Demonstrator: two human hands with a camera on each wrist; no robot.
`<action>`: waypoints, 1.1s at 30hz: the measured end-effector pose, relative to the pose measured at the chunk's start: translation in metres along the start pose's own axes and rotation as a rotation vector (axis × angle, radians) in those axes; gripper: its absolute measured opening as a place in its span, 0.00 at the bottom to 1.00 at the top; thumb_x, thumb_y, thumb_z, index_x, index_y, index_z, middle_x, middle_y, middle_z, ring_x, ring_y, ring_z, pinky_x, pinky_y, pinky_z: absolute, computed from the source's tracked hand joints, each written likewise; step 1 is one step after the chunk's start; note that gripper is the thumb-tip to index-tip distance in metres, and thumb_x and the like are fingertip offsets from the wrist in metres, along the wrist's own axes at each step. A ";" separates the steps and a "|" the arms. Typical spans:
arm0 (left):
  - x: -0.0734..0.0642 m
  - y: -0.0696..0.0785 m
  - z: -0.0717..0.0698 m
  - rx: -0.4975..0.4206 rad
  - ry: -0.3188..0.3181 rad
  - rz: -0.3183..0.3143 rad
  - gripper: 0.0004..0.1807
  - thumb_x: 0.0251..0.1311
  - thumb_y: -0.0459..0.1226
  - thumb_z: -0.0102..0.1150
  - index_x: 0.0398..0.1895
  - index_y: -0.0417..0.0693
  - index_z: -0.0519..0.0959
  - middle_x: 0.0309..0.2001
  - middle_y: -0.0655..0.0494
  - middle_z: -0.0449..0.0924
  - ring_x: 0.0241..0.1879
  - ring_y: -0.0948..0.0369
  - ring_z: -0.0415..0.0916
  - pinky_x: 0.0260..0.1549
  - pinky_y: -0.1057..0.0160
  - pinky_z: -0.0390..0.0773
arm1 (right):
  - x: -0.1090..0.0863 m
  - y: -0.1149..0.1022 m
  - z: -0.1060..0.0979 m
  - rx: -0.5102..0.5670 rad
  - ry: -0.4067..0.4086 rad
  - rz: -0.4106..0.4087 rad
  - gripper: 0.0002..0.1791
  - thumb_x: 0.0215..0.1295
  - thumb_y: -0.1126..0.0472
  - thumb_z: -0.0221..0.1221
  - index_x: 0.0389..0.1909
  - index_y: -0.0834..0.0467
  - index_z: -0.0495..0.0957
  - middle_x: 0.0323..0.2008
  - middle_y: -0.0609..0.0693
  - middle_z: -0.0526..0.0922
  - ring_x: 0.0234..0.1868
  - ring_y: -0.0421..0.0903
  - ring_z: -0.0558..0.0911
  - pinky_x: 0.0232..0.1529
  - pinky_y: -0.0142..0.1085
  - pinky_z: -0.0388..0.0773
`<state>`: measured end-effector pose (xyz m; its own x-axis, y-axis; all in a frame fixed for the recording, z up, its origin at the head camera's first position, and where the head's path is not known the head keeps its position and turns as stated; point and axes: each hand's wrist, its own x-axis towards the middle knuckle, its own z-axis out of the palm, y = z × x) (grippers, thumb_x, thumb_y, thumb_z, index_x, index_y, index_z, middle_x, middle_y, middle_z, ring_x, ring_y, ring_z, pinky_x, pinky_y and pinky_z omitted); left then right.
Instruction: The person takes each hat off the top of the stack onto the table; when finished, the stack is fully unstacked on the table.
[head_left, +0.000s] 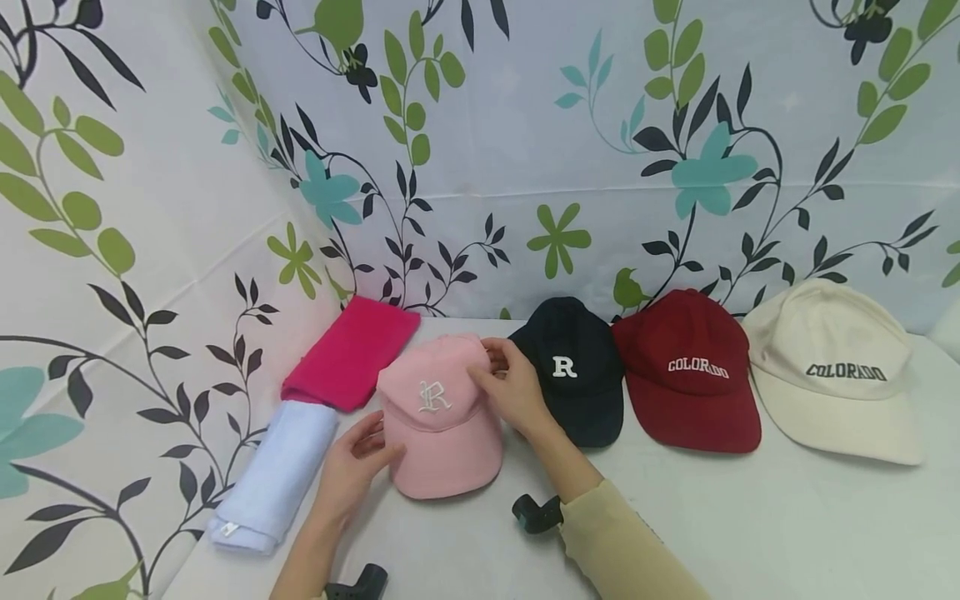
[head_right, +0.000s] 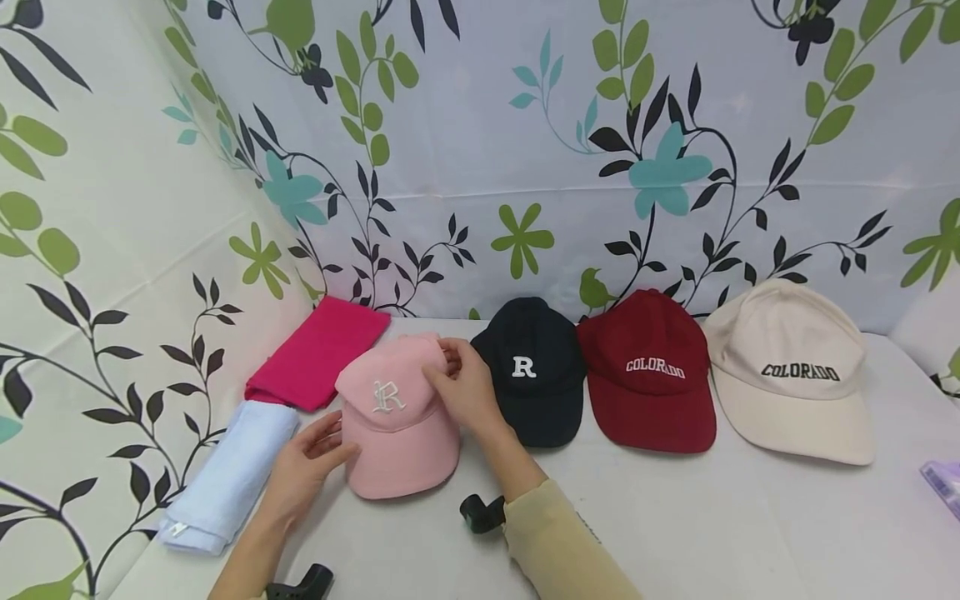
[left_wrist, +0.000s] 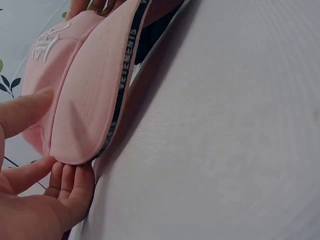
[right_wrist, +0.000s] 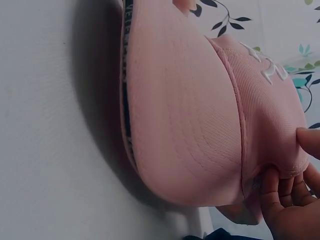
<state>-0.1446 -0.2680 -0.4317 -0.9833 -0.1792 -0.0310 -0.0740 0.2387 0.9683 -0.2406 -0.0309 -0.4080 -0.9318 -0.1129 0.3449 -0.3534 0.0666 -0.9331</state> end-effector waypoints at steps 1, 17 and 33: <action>0.000 0.001 0.000 -0.014 -0.011 -0.004 0.35 0.64 0.34 0.67 0.73 0.41 0.66 0.64 0.41 0.71 0.58 0.49 0.71 0.47 0.73 0.77 | 0.000 0.000 -0.001 0.000 0.004 -0.002 0.21 0.66 0.66 0.65 0.58 0.66 0.74 0.44 0.59 0.79 0.47 0.53 0.77 0.48 0.43 0.76; 0.000 -0.002 0.003 -0.324 -0.145 -0.028 0.36 0.67 0.29 0.60 0.77 0.48 0.60 0.69 0.47 0.61 0.58 0.59 0.75 0.52 0.62 0.79 | 0.005 -0.009 -0.011 -0.025 0.014 0.000 0.22 0.66 0.66 0.65 0.59 0.64 0.75 0.42 0.55 0.78 0.44 0.49 0.76 0.44 0.34 0.75; 0.002 0.006 0.014 -0.181 -0.062 0.103 0.41 0.61 0.25 0.65 0.78 0.44 0.60 0.65 0.47 0.62 0.48 0.59 0.73 0.41 0.68 0.81 | 0.013 -0.013 -0.030 -0.035 -0.037 0.011 0.25 0.63 0.62 0.68 0.60 0.63 0.76 0.41 0.55 0.78 0.40 0.49 0.75 0.39 0.35 0.76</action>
<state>-0.1492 -0.2539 -0.4298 -0.9929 -0.1028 0.0608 0.0530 0.0768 0.9956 -0.2508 -0.0034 -0.3879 -0.9322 -0.1487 0.3299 -0.3464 0.1030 -0.9324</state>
